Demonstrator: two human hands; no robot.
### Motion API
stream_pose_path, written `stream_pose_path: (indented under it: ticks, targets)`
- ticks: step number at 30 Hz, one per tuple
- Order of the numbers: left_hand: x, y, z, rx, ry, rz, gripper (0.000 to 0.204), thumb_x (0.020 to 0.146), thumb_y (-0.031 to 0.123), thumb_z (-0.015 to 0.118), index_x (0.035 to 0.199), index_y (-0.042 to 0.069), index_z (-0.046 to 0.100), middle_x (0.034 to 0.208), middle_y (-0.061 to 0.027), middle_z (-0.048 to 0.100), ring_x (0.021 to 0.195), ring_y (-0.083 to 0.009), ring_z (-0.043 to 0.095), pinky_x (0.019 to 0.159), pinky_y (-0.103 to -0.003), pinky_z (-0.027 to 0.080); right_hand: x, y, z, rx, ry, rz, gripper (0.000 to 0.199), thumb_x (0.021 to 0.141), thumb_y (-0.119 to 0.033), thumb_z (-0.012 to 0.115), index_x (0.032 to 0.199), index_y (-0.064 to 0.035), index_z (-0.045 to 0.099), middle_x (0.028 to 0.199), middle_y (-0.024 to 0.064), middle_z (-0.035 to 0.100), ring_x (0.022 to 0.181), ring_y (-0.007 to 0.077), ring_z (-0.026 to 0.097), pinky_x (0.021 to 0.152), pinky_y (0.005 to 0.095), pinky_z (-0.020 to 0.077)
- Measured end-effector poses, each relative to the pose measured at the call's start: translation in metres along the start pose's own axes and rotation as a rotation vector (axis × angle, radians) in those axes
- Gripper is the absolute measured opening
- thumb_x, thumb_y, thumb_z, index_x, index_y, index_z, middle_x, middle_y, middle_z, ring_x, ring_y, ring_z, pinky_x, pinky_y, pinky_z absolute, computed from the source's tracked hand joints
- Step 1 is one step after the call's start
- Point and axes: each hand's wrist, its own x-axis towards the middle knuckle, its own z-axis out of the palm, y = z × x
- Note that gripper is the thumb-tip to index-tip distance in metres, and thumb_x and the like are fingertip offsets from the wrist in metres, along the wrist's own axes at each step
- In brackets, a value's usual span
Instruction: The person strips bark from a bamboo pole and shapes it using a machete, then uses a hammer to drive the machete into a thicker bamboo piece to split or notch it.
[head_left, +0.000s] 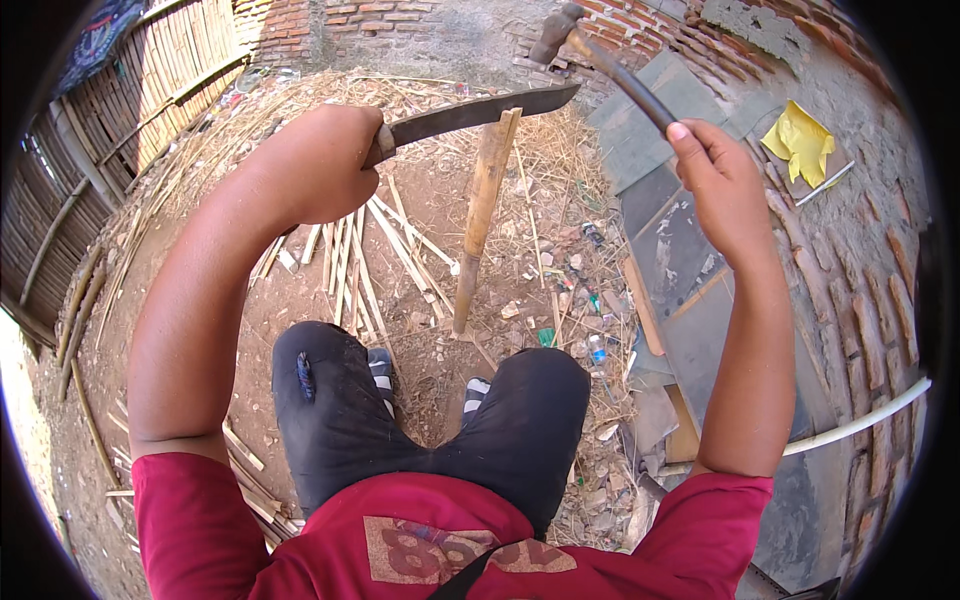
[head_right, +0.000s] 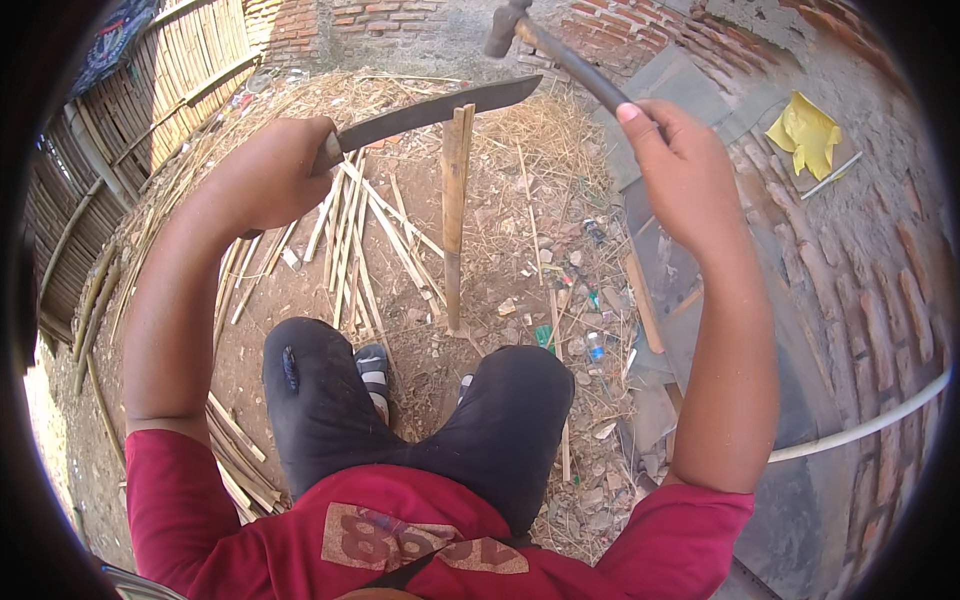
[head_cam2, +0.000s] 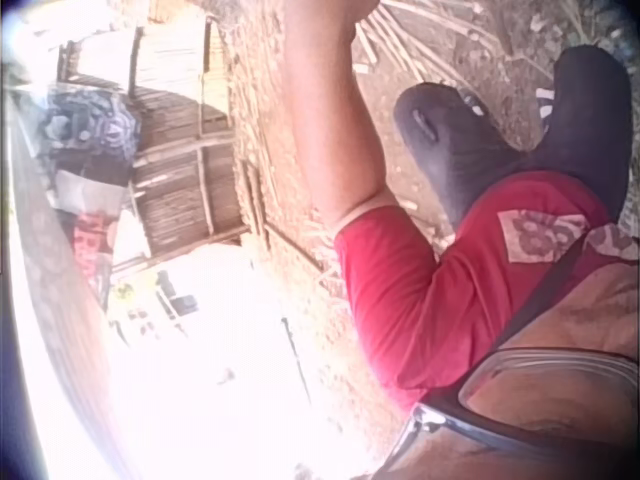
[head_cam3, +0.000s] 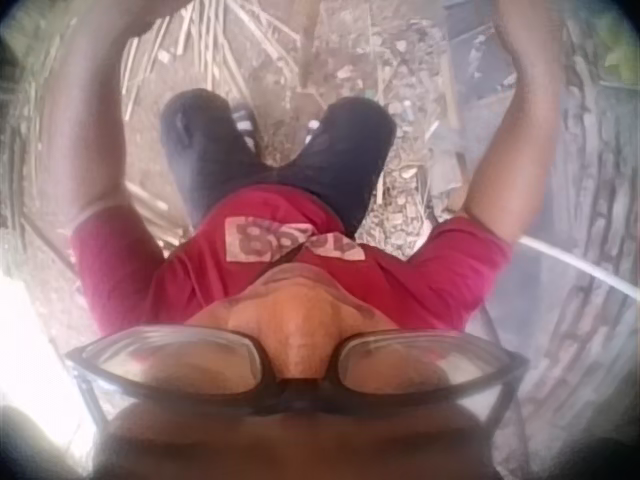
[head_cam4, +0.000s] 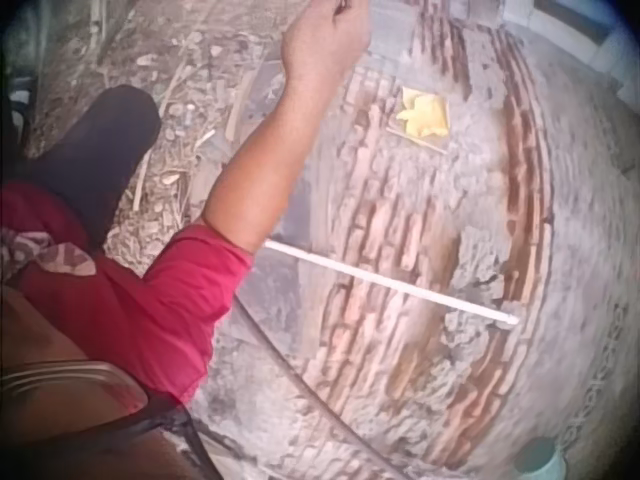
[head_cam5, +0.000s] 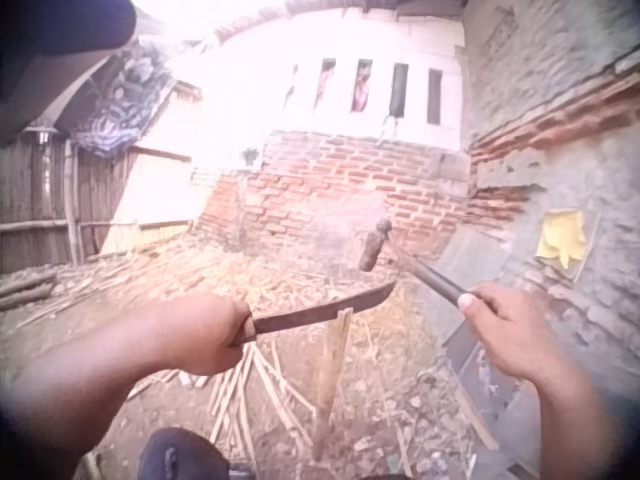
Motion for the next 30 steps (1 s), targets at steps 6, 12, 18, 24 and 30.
stream_pose_path:
  ticks: [6, 12, 18, 24, 30]
  targets:
    - [0.001, 0.003, 0.002, 0.009, -0.039, -0.049, 0.021, 0.081, 0.005, 0.063, 0.101, -0.003, 0.068, 0.091, -0.0262, 0.071, 0.092, -0.0429, 0.070, 0.084, -0.048, 0.056, -0.023, 0.011, 0.008, 0.060, 0.052, 0.023, 0.047, 0.105, -0.045, 0.058, 0.116, -0.0006, 0.069, 0.070, -0.0003, 0.054, 0.064, 0.0089, 0.048, 0.060, 0.0271, 0.0381]
    - [0.000, 0.006, 0.006, 0.041, -0.056, -0.083, 0.021, 0.083, 0.005, 0.064, 0.102, -0.002, 0.069, 0.094, -0.0258, 0.072, 0.093, -0.0418, 0.071, 0.085, -0.047, 0.056, -0.018, 0.006, -0.011, 0.137, 0.099, 0.090, 0.046, 0.105, -0.043, 0.057, 0.120, -0.0008, 0.068, 0.073, 0.0024, 0.057, 0.069, 0.0123, 0.053, 0.064, 0.0295, 0.0422]
    - [0.002, 0.003, 0.014, 0.044, -0.042, -0.089, 0.021, 0.084, 0.005, 0.064, 0.103, 0.000, 0.070, 0.096, -0.0241, 0.073, 0.095, -0.0400, 0.071, 0.086, -0.046, 0.057, -0.028, 0.025, 0.017, -0.119, -0.038, -0.038, 0.049, 0.104, -0.045, 0.058, 0.122, -0.0010, 0.067, 0.077, 0.0077, 0.063, 0.077, 0.0180, 0.062, 0.073, 0.0344, 0.0478]
    - [-0.002, -0.002, 0.023, 0.021, -0.024, -0.120, 0.022, 0.084, 0.006, 0.063, 0.105, 0.001, 0.070, 0.097, -0.0229, 0.073, 0.095, -0.0402, 0.071, 0.087, -0.046, 0.056, -0.028, 0.009, 0.012, 0.197, 0.128, 0.107, 0.048, 0.105, -0.043, 0.058, 0.122, 0.0010, 0.068, 0.072, -0.0009, 0.054, 0.068, 0.0110, 0.052, 0.063, 0.0300, 0.0434]
    - [-0.002, -0.002, 0.026, 0.022, -0.036, -0.062, 0.022, 0.085, 0.006, 0.061, 0.104, -0.001, 0.069, 0.095, -0.0238, 0.072, 0.095, -0.0412, 0.070, 0.087, -0.047, 0.056, -0.034, 0.026, 0.042, -0.055, 0.080, -0.077, 0.047, 0.106, -0.043, 0.056, 0.122, 0.0004, 0.067, 0.069, 0.0016, 0.054, 0.065, 0.0133, 0.052, 0.062, 0.0322, 0.0441]
